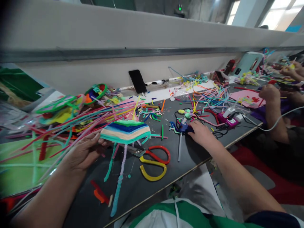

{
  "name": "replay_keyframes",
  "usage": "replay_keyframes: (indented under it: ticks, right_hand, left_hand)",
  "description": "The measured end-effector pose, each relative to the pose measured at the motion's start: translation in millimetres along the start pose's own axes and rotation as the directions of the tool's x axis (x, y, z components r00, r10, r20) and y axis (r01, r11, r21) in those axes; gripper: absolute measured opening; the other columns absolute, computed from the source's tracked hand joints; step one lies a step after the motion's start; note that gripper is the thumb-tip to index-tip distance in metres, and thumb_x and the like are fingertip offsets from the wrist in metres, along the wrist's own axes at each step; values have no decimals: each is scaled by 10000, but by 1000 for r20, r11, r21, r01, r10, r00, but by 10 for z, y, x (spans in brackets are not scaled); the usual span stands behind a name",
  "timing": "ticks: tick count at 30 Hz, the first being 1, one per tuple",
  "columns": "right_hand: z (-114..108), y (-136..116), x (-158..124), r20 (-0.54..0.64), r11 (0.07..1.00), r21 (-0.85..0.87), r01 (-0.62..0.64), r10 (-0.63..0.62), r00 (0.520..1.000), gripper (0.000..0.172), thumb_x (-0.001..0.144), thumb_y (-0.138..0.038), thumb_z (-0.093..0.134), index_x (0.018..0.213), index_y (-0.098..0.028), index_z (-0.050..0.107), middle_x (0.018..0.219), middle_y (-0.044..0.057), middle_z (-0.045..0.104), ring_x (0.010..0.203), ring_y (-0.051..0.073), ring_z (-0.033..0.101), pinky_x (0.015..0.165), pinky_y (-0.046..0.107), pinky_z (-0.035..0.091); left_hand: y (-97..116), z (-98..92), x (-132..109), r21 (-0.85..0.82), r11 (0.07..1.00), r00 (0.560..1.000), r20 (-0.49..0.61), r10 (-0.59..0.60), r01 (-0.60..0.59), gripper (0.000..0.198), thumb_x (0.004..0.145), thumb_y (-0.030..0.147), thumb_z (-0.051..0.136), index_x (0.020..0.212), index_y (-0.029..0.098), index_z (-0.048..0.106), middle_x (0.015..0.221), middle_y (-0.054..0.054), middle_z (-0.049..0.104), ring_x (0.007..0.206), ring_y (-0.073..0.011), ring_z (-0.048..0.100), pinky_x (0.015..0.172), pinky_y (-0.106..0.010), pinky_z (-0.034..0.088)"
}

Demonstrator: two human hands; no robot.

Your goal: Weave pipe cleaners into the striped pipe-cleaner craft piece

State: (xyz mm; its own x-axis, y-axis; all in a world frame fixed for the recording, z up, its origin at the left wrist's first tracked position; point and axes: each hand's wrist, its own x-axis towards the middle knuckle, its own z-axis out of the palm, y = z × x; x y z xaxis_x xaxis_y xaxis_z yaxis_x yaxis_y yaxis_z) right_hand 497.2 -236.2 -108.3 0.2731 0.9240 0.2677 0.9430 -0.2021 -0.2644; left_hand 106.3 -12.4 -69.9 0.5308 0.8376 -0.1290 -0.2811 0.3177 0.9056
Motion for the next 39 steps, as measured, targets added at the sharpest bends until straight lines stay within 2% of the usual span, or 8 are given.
replay_keyframes:
  ticks: [5,13,18,22,29,32,34,39]
  right_hand:
    - [168,110,-37,-107,995,60,74,-68,992,341,758,-110,518,1084,-167,601,1069,132,595,1063,257,541,957,442,437]
    - [30,161,344,-112,957,88,275,-265,958,326,812,-152,468,1104,-179,609,1136,141,592,1118,272,520,987,470,427]
    - [-123,306,607,-190,968,78,239,-221,957,330,819,-176,481,1116,-191,624,1091,130,620,1071,275,541,982,483,421]
    - [-148,393,496,-82,951,97,293,-285,955,300,809,-184,504,1070,-176,652,1053,136,635,1052,268,554,968,469,433]
    - [-37,182,150,58,916,181,359,-374,926,351,830,-213,510,1164,-195,617,1112,110,625,1097,224,556,987,416,425]
    - [-107,235,240,92,962,116,246,-257,962,290,856,-279,491,1079,-225,669,1078,79,669,1034,210,599,922,350,457]
    - [-156,312,373,75,998,-30,62,-60,995,277,866,-295,467,1001,-226,699,1002,73,702,955,206,629,855,320,471]
    - [-170,371,705,244,908,-382,-169,276,930,316,854,-417,474,987,-229,690,983,94,705,906,230,639,754,307,463]
  left_hand:
    - [-4,-30,10,4,1000,1000,9,2,-2,118,722,197,705,831,168,669,581,6,540,561,-98,494,583,-210,481]
    - [-4,-14,2,-8,1000,999,29,15,-15,211,699,220,735,880,138,665,591,8,542,559,-86,485,564,-199,463]
    - [-7,-35,4,-5,1000,999,46,21,-21,202,699,222,736,868,136,666,598,5,547,566,-89,493,570,-204,469]
    - [-37,-28,10,-11,1000,1000,23,17,-17,251,689,210,744,923,147,677,616,4,568,569,-83,506,581,-194,484]
    - [-72,15,5,59,997,999,5,-53,52,312,676,213,755,972,150,682,617,11,582,555,-78,529,524,-156,471]
    - [-88,13,18,84,995,998,-6,-57,58,337,658,216,770,976,148,682,660,12,610,567,-73,539,549,-160,486]
    - [-99,25,23,117,991,998,-25,-64,66,350,652,219,776,983,155,681,711,14,640,576,-64,544,581,-163,498]
    - [-131,83,14,263,962,997,-45,-67,76,348,692,284,746,1015,182,668,826,30,689,664,-69,588,662,-170,493]
